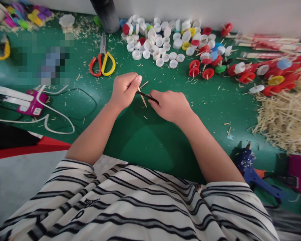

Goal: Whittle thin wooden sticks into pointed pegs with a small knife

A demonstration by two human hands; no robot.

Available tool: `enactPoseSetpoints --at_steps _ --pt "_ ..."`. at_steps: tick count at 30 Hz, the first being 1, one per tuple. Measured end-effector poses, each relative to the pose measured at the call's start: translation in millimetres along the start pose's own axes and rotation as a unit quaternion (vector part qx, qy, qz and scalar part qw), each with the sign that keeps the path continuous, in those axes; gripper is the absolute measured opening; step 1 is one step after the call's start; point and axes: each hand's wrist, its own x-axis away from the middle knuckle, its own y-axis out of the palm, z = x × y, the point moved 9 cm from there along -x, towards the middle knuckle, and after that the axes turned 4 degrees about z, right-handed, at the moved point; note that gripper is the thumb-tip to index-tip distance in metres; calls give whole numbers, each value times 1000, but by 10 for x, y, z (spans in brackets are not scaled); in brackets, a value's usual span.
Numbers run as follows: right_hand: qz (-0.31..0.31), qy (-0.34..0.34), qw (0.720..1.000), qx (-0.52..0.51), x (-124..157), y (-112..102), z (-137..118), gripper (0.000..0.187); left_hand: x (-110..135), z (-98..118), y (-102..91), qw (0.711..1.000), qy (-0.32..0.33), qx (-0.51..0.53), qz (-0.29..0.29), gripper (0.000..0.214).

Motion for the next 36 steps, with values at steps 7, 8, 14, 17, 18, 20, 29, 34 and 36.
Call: enactPoseSetpoints --at_steps 7,8,14,17,18,20,29,34,36 --pt "-12 5 1000 -7 70 24 28 35 2 13 2 1000 -1 0 1 57" --pt "-14 7 1000 -9 81 25 28 35 2 23 0 1000 0 1 1 58" --pt "-24 17 999 -13 111 34 12 36 2 35 -23 1000 23 7 14 58" --pt "-17 13 1000 -17 108 25 -4 39 -2 13 -31 999 38 13 27 57" --pt "-14 11 1000 -18 105 20 -9 39 -4 4 -31 999 40 13 30 57" --pt "-9 8 1000 -22 95 12 -26 39 -7 -6 -34 999 41 12 33 56" --pt "0 5 999 -48 -21 28 -131 39 -19 -30 -30 999 40 5 -3 52" --pt "9 7 999 -52 -7 24 -129 38 -1 -89 -29 998 40 -21 -32 51" --pt "9 7 999 -53 13 18 -127 38 9 -84 -44 999 17 -23 -26 53"
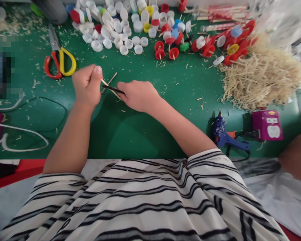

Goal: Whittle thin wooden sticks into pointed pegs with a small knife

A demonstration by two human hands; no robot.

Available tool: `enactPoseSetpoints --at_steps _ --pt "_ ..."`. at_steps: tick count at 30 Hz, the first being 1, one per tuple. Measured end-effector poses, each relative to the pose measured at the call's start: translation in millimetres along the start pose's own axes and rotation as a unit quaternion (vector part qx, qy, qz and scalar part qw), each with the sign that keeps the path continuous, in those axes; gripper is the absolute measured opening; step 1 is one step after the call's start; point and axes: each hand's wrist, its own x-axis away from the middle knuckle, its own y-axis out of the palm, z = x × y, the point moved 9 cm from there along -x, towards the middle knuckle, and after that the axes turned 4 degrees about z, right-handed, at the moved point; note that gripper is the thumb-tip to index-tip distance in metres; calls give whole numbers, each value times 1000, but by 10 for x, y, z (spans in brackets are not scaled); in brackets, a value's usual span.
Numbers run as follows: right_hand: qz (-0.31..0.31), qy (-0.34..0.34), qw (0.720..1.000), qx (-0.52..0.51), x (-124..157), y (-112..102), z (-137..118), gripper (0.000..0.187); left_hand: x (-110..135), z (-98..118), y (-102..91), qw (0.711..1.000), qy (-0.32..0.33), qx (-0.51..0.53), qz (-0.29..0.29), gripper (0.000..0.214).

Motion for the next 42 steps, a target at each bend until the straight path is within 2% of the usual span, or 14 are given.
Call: enactPoseSetpoints --at_steps 4,7,10,17,21,24,28,31,35,42 --pt "-17 2 1000 13 69 35 7 40 13 28 -19 999 -29 9 10 55" --pt "-51 0 997 55 148 129 20 40 12 -11 -25 999 -37 20 11 54" --pt "-59 -8 995 85 192 166 29 40 14 -53 -31 998 -51 31 18 54" --pt "-81 -10 995 62 148 154 75 41 26 -29 -24 996 -73 35 44 55" --pt "-89 -8 995 48 139 154 111 41 18 -29 19 997 -63 33 30 55" --pt "-70 -9 997 40 123 96 131 39 10 -25 34 998 -58 35 20 54" --pt "0 -7 999 45 67 -68 128 39 -2 26 35 999 -41 11 11 52" --pt "25 -12 998 52 16 -108 96 39 -5 53 49 999 -34 -9 1 50" --pt "20 -15 999 44 -33 -70 82 38 0 16 63 999 -48 15 -1 50" --pt "-10 0 1000 8 -20 -45 95 37 -25 10 32 999 -30 -23 14 51"
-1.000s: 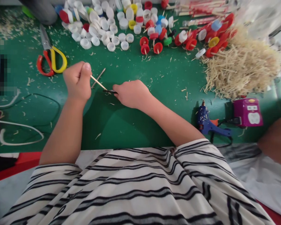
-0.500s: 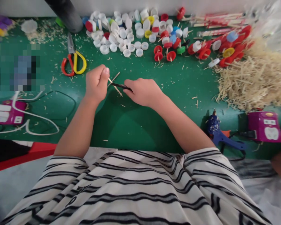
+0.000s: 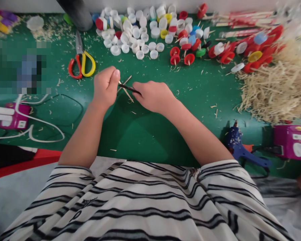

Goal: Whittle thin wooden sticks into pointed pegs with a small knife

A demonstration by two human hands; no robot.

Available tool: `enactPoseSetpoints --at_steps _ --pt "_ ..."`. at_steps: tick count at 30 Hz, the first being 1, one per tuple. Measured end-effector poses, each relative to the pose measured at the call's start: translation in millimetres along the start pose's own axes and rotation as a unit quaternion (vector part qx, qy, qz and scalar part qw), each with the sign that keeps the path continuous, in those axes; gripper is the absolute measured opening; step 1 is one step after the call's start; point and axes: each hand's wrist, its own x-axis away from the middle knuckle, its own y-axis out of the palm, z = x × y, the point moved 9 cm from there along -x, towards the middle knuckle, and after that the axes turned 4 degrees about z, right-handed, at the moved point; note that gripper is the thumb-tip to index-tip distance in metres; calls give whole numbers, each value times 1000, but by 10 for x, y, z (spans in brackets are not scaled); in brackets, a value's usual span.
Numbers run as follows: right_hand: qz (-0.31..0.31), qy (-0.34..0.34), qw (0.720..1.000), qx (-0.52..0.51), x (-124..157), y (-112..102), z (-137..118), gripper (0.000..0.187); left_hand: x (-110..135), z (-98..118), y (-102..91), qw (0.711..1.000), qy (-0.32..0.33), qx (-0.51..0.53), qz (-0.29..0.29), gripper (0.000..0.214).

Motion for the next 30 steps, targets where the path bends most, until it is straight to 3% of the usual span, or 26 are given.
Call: enactPoseSetpoints --at_steps 20,27,30 --pt "-69 5 997 33 157 117 108 41 26 -182 24 998 -54 44 -10 60" --pt "-14 4 1000 27 73 29 46 38 18 -108 26 997 -57 40 -18 59" --pt "-17 4 999 50 40 58 -6 38 18 -113 26 997 -62 43 -23 59"
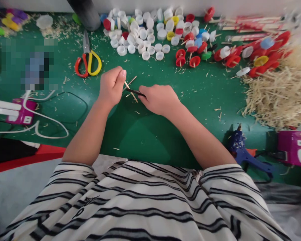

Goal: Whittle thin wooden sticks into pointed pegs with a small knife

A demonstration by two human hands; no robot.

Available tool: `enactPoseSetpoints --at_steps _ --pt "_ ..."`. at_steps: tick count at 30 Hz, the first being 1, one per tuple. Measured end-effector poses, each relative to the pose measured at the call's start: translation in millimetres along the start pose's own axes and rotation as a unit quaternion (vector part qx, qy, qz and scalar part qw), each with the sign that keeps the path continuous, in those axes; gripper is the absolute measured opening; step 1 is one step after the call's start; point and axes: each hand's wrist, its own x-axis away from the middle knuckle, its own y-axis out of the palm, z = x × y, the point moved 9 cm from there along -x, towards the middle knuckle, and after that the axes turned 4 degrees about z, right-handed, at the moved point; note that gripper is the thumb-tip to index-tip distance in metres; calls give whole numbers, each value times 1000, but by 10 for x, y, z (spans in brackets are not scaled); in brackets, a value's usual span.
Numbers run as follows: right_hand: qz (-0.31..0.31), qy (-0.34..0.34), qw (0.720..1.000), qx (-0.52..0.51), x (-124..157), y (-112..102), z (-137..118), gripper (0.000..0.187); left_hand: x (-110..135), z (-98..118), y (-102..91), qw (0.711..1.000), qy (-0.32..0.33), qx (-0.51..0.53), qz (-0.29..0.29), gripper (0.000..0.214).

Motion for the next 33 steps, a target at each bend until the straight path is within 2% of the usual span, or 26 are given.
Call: enactPoseSetpoints --at_steps 16,27,33 --pt "-57 15 998 -35 75 63 54 36 10 43 -10 1000 16 -16 9 63" --pt "-55 13 998 -29 121 92 83 37 -6 -23 -4 1000 14 -5 8 63" --pt "-39 3 999 -16 43 62 15 40 -19 -10 26 1000 10 -3 12 63"
